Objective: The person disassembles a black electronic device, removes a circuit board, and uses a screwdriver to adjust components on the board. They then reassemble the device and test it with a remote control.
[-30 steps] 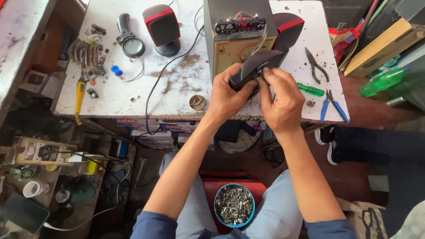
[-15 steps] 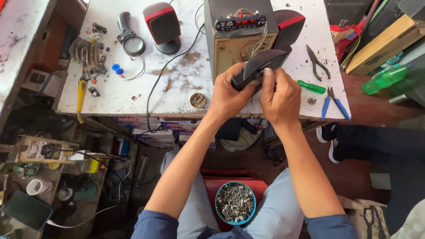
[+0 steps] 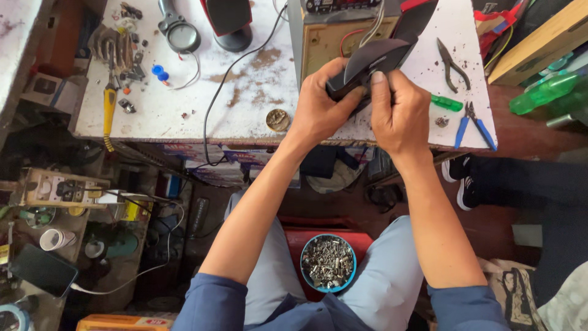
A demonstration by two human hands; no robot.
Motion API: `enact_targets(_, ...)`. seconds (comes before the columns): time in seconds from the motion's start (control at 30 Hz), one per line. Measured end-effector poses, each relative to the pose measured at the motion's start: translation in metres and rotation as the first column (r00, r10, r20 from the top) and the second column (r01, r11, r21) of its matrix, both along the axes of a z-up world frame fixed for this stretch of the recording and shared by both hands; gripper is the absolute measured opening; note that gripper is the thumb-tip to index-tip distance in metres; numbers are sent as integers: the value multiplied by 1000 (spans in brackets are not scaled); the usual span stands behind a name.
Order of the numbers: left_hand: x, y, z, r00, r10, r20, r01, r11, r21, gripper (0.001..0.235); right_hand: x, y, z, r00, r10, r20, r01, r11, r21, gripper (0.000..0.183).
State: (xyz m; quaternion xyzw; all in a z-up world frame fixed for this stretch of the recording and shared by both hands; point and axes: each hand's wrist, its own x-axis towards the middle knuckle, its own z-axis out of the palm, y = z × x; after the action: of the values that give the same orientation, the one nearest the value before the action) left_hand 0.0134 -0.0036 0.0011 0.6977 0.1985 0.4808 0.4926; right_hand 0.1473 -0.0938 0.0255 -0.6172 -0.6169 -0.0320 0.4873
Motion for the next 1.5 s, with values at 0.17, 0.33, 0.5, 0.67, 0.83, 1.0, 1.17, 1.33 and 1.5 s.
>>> enact_targets(0.17,-3,-3,-1,996,-77,40,77,997,-2,32,-2,-4,0,996,49,-71,-44,997,68,24)
enact_targets(0.33,2,-17,-5,989,-115,91,120,992,-49,53,5,-4,-10,973,50,-227,-48,999,14,24)
enact_targets(0.5,22,-50,-9,983,-106,152,103,994,33,84,31,-2,-26,919,127,-373,-100,991,91,29)
enact_targets(0.67,27,-70,-14,964,-146,224,145,989,19,86,51,-5,-30,811,178,-558,-153,984,92,27)
enact_targets(0.83,37,-79,-4,969,5,246,14,997,-73,80,41,-17,-18,832,171,-528,-153,985,79,39)
enact_targets(1.0,45,-83,1,975,101,197,-86,993,-84,73,31,-54,-46,764,267,-587,-301,953,42,50)
enact_targets(1.17,35,-73,-19,980,16,197,-20,1000,18,69,43,-55,-87,931,-81,-355,20,985,-171,32)
enact_targets(1.33,-13,-39,-66,851,496,-172,-463,864,199,33,30,-50,-86,882,116,-457,-98,993,64,43)
enact_targets(1.5,-18,-18,-96,838,486,-250,-372,842,390,45,11,-46,-81,880,137,-455,-87,988,129,49)
